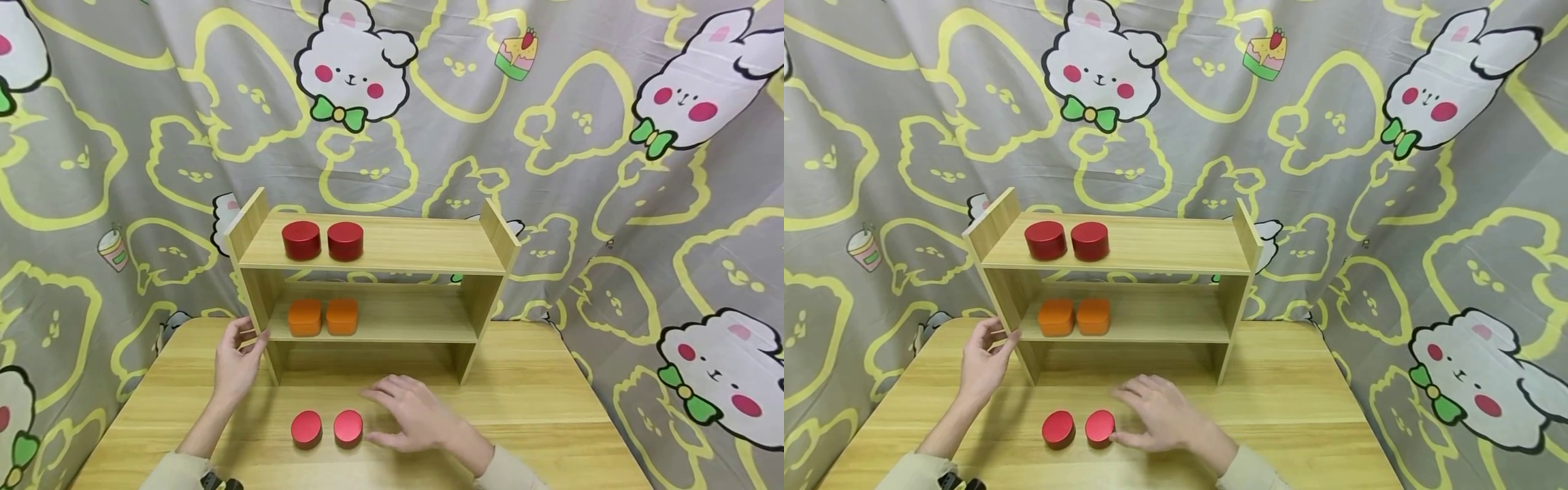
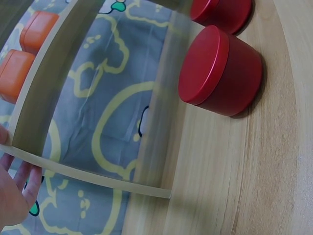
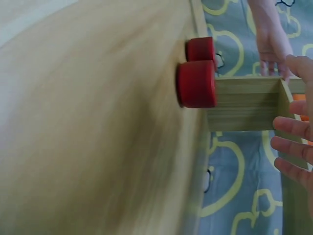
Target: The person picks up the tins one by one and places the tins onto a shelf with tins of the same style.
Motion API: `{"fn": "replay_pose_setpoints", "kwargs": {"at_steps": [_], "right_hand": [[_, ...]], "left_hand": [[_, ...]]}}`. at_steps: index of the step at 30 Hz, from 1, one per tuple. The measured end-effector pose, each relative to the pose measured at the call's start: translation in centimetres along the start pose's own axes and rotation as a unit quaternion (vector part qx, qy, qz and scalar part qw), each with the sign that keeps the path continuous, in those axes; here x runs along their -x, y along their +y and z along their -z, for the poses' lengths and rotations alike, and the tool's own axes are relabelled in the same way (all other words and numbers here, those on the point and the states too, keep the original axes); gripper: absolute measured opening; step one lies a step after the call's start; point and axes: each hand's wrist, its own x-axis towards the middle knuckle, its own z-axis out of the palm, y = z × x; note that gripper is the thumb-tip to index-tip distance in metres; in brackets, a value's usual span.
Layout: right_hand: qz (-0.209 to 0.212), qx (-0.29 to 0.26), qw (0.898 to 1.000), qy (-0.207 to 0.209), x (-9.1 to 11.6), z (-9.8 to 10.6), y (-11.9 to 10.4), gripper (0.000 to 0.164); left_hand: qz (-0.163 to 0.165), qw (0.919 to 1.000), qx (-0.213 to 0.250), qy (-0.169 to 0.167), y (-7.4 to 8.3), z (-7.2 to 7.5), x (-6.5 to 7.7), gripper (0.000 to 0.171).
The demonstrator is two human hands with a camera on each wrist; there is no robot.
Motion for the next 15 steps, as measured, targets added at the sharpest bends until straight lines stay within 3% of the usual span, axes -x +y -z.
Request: {"fn": "replay_pose_setpoints", "kwargs": {"at_steps": [15], "right_hand": [[-0.023,-0.016,0.997,-0.065,-0.3,-2.3,-0.5,0.071]], "left_hand": [[0.001,1.0000,0.003,0.008,-0.1,0.0,-0.1,0.034]]}}
